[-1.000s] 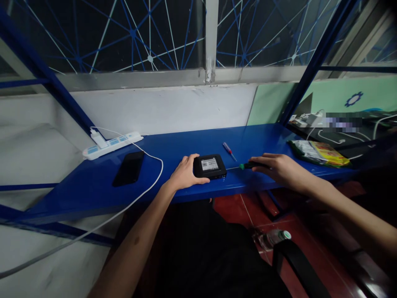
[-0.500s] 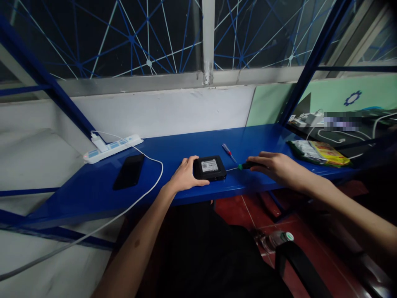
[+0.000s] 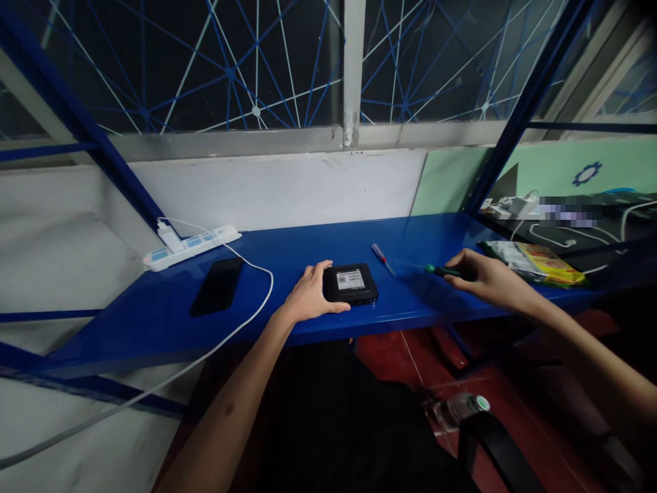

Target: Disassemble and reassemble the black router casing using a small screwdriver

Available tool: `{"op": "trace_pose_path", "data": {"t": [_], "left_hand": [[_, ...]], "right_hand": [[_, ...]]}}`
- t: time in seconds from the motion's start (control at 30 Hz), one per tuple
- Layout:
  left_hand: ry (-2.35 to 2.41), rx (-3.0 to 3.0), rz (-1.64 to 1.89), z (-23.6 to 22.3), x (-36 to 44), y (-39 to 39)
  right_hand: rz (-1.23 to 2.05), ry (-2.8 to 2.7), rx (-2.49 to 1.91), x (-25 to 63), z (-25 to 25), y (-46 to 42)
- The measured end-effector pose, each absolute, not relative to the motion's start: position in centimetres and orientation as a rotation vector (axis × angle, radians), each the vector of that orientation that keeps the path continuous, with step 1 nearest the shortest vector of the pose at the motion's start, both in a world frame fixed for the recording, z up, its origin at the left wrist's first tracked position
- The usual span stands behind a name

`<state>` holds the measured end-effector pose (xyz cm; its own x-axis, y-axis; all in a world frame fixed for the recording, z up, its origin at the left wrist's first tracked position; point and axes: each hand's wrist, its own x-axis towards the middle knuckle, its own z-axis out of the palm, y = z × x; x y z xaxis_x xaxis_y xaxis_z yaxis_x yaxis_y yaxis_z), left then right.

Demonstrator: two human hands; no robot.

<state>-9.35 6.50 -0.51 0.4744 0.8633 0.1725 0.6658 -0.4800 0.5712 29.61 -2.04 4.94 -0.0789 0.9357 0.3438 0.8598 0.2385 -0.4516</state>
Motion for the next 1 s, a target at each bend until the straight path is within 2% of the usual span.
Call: {"op": "trace_pose_path", "data": {"t": [0.17,0.47,0.73,0.8,0.9,1.0], "left_hand": [[1.280,2.295,0.616,-0.5,-9.5,6.5],[1.256,2.288,0.575,-0.2,-9.5,6.4],[1.225,2.296,0.582,-0.1,-9.5,6.4],[1.216,2.300,0.598,-0.1,-9.5,6.4],[1.204,2.304,0.622,-0.2,-9.5,6.4],[1.197,2.303,0.646,-0.1,-9.5,6.3]], "right_hand": [[0.029,-1.756,-1.823,28.6,2.1,1.0],[-0.080,-1.755,-1.870,26.5,-0.6,6.7],[-0.243,-1.814,-1.728,23.7,0.9,6.1],[-0.190,-1.931,-1.615,22.3,1.9,5.3],[0.186,-2.208,-1.343,20.0,2.9,4.4],[0.417,-2.374,-1.258,18.4,3.2,4.3]]}}
